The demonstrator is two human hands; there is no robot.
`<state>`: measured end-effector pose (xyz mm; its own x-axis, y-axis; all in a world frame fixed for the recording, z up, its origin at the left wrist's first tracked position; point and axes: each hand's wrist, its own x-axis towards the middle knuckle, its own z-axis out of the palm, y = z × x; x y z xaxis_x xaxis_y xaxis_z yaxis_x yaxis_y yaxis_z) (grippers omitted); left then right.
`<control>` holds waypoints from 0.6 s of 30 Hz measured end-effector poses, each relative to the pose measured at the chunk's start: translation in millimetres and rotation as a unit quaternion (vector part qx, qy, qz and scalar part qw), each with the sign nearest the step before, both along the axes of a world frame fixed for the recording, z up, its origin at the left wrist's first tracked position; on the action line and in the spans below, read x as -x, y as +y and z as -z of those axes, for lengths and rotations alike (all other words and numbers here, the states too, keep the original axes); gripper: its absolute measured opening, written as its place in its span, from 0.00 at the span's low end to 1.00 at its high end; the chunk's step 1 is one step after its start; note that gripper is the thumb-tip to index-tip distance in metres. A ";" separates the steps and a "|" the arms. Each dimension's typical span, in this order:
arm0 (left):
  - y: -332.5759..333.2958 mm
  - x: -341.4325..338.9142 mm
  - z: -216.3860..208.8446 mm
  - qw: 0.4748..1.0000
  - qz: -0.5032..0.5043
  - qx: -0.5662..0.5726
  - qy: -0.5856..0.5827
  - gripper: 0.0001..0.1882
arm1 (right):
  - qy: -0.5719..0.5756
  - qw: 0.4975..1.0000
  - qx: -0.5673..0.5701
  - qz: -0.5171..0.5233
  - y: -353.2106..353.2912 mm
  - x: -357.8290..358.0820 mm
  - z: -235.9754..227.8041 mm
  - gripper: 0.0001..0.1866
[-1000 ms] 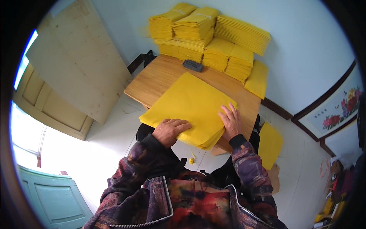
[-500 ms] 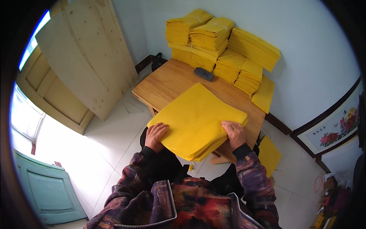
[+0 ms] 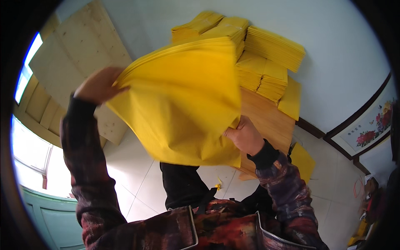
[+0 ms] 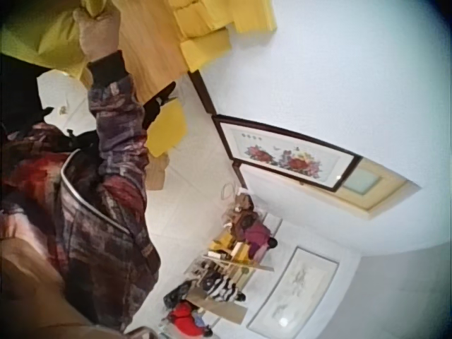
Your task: The person folds yellow paper sheets in half on a wooden table, aligns edges, and stacks the folded sheets into neat piles. The person occasionally lifts and repositions stacks to maintain alignment.
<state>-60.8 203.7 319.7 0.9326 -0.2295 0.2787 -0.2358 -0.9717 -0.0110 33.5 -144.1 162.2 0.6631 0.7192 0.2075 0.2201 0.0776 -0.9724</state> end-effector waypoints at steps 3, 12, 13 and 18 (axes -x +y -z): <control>1.6 -90.1 -1.1 0.974 -0.051 -0.060 0.213 0.22 | 0.257 0.966 -0.026 -0.001 9.5 -12.8 43.7 0.15; -36.1 -144.5 195.3 0.979 -0.023 0.203 -0.016 0.28 | 0.435 0.893 0.004 0.117 8.6 -46.7 155.9 0.19; -30.7 -125.4 213.5 0.956 -0.014 0.290 -0.034 0.29 | 0.437 0.894 0.001 0.098 6.8 -51.1 157.4 0.19; -17.4 -3.2 310.7 0.839 -0.222 0.455 -0.198 0.30 | 0.405 0.908 -0.011 0.107 4.0 -48.3 152.7 0.16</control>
